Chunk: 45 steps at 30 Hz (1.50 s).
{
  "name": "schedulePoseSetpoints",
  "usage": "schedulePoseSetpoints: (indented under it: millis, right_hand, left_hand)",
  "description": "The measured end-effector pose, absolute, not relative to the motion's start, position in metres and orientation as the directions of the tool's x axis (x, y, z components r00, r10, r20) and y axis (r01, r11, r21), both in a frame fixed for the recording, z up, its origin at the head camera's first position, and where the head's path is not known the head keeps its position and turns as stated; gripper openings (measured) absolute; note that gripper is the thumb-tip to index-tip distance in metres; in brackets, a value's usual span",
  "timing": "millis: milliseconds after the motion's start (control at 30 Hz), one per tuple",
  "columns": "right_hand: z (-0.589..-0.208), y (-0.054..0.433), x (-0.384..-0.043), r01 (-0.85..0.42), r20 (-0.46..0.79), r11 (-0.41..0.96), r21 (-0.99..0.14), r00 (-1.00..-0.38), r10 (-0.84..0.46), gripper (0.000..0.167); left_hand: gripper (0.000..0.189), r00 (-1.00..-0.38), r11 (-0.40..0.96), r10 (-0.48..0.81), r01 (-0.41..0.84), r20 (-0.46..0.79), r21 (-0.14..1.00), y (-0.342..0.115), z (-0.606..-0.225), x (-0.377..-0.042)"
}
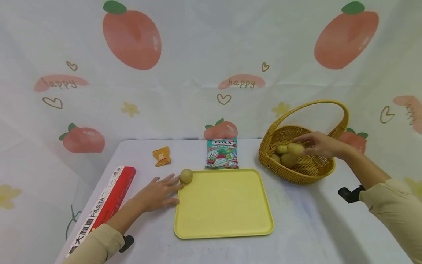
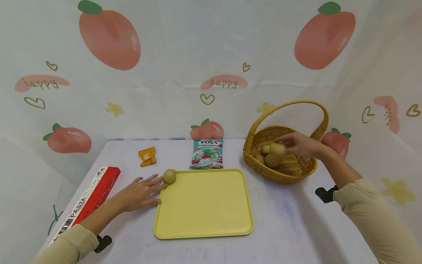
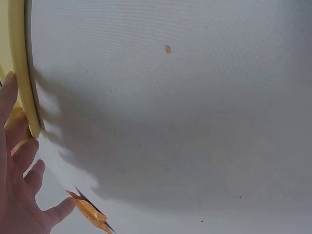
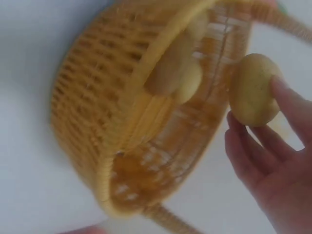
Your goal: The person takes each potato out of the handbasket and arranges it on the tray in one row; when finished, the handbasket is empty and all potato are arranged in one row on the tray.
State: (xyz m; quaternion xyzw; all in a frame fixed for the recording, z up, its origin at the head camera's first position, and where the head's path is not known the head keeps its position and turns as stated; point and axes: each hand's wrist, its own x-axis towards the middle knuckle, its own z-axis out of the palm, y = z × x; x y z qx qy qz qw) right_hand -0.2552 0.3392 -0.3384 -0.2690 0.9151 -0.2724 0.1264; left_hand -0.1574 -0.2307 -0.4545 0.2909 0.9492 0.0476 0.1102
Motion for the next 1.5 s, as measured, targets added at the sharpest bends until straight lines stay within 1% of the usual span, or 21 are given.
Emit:
schedulePoseSetpoints:
  millis: [100,267,367,500,633,833,1067,1300,1500]
  right_hand:
    - [-0.336,0.328,-0.247,-0.464,-0.047,0.643,-0.609,-0.788,-0.614,0.048]
    - [-0.343,0.306,-0.235,-0.562,0.069,0.515,-0.648,-0.716,-0.695,0.048]
    - [-0.35,0.291,-0.228,-0.569,0.087,0.47,-0.675,-0.693,-0.715,0.047]
    - [-0.362,0.267,-0.219,-0.528,0.067,0.442,-0.725,-0.693,-0.718,0.045]
    - [-0.377,0.246,-0.212,-0.519,0.063,0.437,-0.734,-0.693,-0.718,0.044]
    - [-0.398,0.214,-0.214,-0.501,0.053,0.386,-0.775,-0.66,-0.749,0.044]
    - [-0.41,0.18,-0.219,-0.451,0.003,0.398,-0.799,-0.664,-0.747,0.045]
    - [-0.433,0.138,-0.226,-0.447,0.011,0.391,-0.804,-0.67,-0.742,0.044]
    - [-0.447,0.101,-0.225,-0.503,0.053,0.356,-0.788,-0.631,-0.774,0.045]
  left_hand:
    - [0.063,-0.807,0.827,0.562,0.541,-0.182,0.157,-0.231,-0.455,-0.157]
    - [0.063,-0.808,0.828,0.56,0.538,-0.184,0.156,-0.232,-0.456,-0.157]
    - [0.063,-0.807,0.826,0.562,0.541,-0.18,0.159,-0.232,-0.457,-0.158]
    - [0.063,-0.807,0.826,0.563,0.538,-0.179,0.17,-0.234,-0.458,-0.158]
    - [0.063,-0.807,0.825,0.563,0.536,-0.178,0.177,-0.234,-0.458,-0.158]
    - [0.062,-0.809,0.827,0.56,0.535,-0.179,0.172,-0.233,-0.456,-0.157]
    - [0.063,-0.811,0.83,0.555,0.527,-0.184,0.18,-0.231,-0.454,-0.156]
    - [0.063,-0.81,0.828,0.559,0.533,-0.179,0.173,-0.231,-0.453,-0.157]
    - [0.063,-0.811,0.831,0.555,0.528,-0.185,0.176,-0.231,-0.454,-0.157]
